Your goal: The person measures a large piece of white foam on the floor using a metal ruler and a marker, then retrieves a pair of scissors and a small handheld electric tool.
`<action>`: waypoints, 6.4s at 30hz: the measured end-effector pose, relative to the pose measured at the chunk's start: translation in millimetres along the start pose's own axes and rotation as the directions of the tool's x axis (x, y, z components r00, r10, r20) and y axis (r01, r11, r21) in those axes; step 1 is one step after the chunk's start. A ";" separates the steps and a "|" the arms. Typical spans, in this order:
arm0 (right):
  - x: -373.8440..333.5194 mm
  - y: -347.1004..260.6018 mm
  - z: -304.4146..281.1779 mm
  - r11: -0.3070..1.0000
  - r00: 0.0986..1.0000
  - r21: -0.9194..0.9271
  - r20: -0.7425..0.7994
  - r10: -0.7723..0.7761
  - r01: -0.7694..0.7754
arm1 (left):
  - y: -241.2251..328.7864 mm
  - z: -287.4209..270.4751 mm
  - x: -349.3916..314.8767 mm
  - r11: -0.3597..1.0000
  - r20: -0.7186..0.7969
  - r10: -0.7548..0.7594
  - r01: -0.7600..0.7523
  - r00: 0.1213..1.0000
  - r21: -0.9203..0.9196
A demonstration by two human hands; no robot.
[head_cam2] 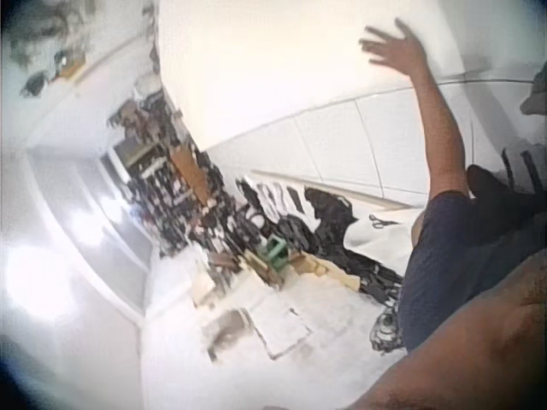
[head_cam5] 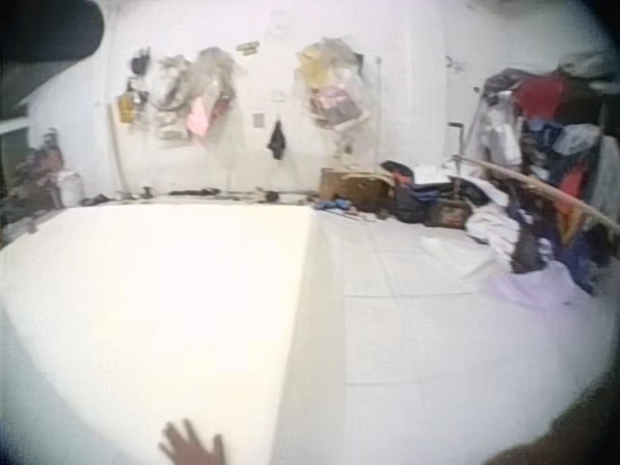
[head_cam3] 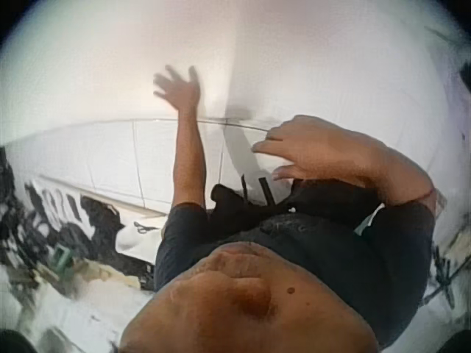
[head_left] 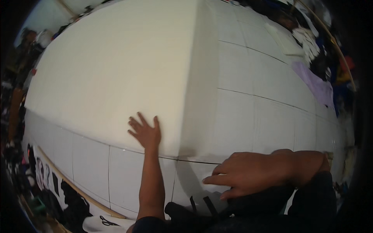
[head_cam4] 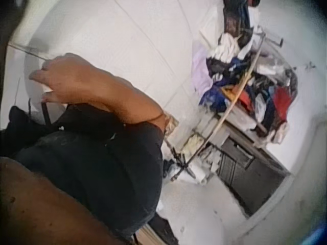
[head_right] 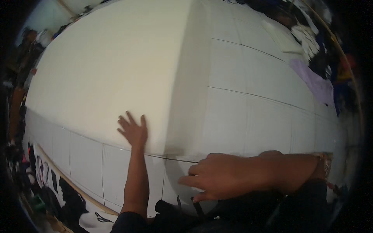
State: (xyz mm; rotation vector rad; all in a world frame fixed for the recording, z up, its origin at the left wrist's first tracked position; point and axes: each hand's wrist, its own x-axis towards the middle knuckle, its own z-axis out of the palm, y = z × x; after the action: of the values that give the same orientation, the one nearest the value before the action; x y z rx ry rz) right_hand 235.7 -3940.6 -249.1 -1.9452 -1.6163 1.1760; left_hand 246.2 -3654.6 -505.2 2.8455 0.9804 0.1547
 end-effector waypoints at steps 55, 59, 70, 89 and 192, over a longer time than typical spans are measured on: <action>-557.1 233.6 -315.4 -0.186 0.219 0.973 0.213 0.952 -0.136 | 643.0 -411.5 385.4 0.832 0.724 0.100 0.341 0.683 -0.437; -595.7 362.5 -430.6 -0.107 -0.022 0.857 0.111 0.994 -0.504 | 674.3 -387.7 365.6 0.868 0.820 -0.001 0.408 0.573 -0.284; -464.1 638.2 -877.2 0.241 0.239 0.778 -0.119 0.964 -0.580 | 771.5 -325.8 517.3 0.796 0.892 -0.240 0.604 0.383 -0.045; 26.0 1101.7 -1043.4 0.854 0.862 0.173 0.244 0.445 -0.491 | 938.7 48.3 937.7 0.627 0.667 -0.465 0.748 0.583 -0.217; 12.7 1000.8 -1113.6 0.975 0.975 -0.202 0.182 0.125 -0.088 | 959.1 8.3 791.4 0.326 0.400 -0.676 0.738 0.619 -0.591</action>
State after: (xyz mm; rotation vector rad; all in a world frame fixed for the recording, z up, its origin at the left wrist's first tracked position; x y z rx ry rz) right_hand 1731.7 -3957.3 -307.4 -2.1175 -1.8034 1.3313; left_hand 1448.3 -3915.0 -322.3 1.4902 1.6098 0.2497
